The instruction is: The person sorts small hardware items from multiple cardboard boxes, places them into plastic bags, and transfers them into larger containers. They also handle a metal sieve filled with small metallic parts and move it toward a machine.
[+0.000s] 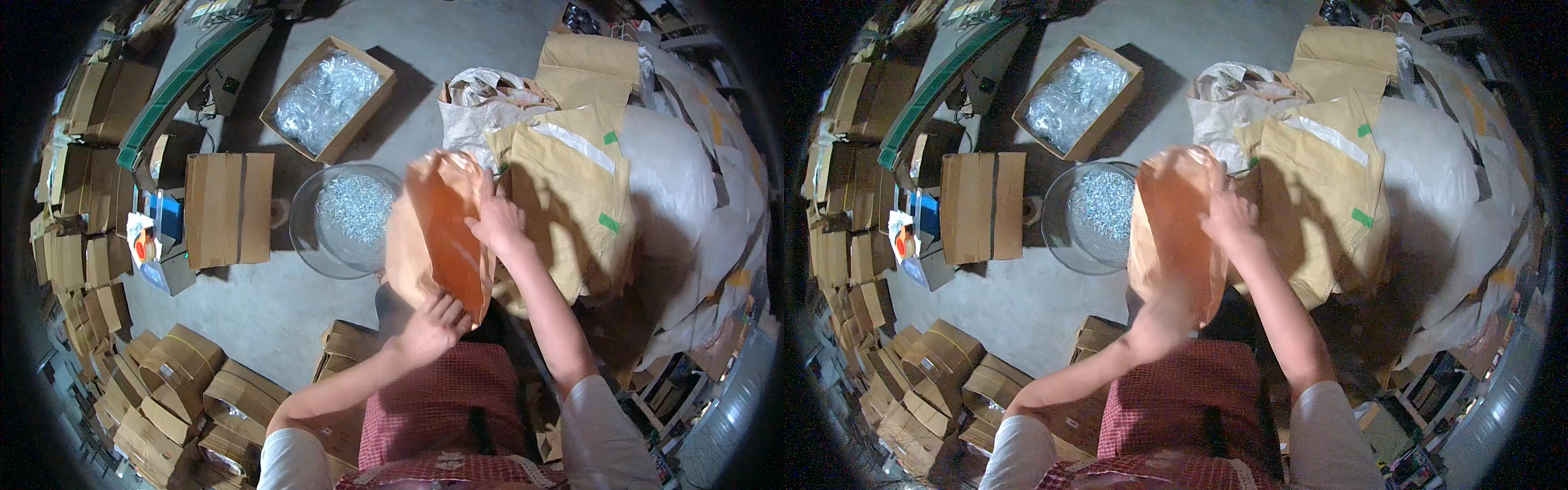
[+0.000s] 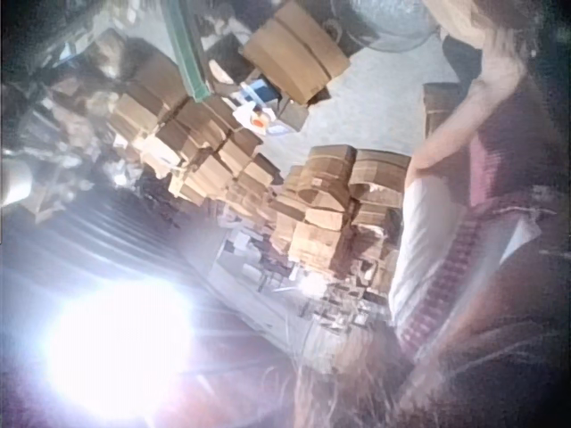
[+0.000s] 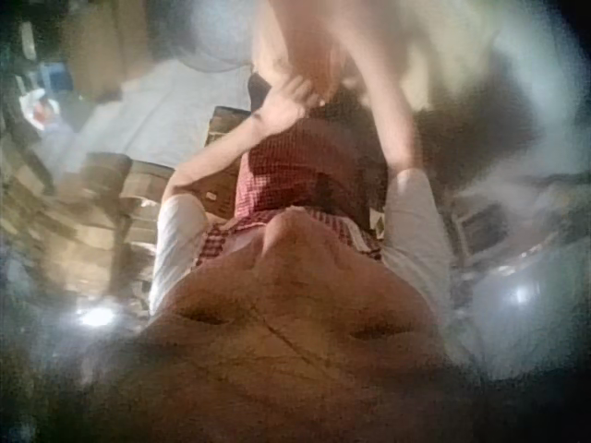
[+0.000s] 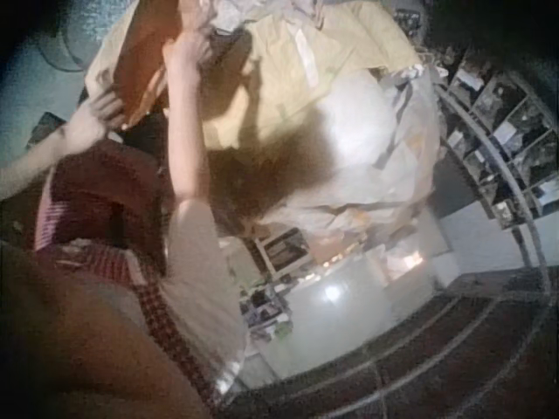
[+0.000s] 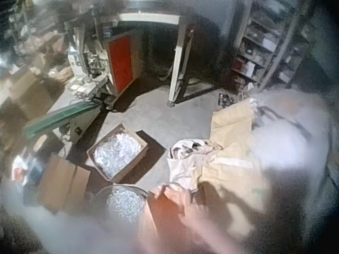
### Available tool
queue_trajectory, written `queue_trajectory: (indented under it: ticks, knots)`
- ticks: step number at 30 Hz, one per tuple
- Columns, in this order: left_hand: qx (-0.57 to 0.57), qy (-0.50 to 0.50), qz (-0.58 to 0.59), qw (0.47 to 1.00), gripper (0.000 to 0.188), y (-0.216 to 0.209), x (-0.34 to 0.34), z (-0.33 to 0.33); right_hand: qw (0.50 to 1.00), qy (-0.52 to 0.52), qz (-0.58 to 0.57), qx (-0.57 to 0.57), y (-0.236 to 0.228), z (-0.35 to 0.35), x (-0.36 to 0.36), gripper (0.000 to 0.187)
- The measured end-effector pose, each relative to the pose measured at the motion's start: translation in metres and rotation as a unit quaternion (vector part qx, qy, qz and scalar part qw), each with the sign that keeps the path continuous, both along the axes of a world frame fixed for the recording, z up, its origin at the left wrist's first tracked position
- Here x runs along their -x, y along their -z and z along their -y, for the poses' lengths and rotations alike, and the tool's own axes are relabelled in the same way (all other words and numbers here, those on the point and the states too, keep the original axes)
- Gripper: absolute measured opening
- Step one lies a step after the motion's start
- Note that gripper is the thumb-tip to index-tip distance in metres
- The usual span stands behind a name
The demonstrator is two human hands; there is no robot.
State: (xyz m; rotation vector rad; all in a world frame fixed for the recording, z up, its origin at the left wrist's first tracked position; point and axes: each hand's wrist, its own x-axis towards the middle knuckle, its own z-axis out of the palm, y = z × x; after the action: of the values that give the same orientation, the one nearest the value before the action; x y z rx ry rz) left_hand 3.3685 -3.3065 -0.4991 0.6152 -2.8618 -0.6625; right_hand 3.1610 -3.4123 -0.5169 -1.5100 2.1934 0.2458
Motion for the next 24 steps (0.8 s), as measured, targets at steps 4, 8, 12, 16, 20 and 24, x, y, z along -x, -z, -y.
queue_trajectory:
  ticks: [4, 8, 12, 16, 20, 24]
  knots:
    - [-0.190, -0.009, -0.019, 0.982, 0.045, -0.017, -0.020, -0.007, 0.986, 0.062, 0.149, 0.037, 0.046, -0.040, 0.035, 0.059]
    - [-0.347, -0.207, -0.125, 0.906, 0.051, -0.023, -0.038, 0.034, 0.950, 0.105, 0.254, 0.145, 0.032, -0.101, 0.036, 0.054]
    - [-0.090, -0.356, -0.078, 0.927, 0.059, 0.011, -0.029, 0.117, 0.942, 0.051, 0.273, 0.187, 0.009, -0.106, 0.024, 0.052]
    - [-0.344, -0.301, 0.128, 0.880, 0.047, 0.044, -0.015, 0.165, 0.920, 0.000, 0.300, 0.252, -0.013, -0.084, 0.022, 0.049]
    - [-0.226, -0.373, 0.018, 0.900, 0.026, 0.043, -0.028, 0.179, 0.884, 0.009, 0.311, 0.349, -0.037, -0.051, 0.035, 0.039]
    - [-0.262, -0.435, -0.066, 0.859, 0.033, 0.025, -0.037, 0.213, 0.863, -0.022, 0.321, 0.388, -0.065, -0.009, 0.049, 0.028]
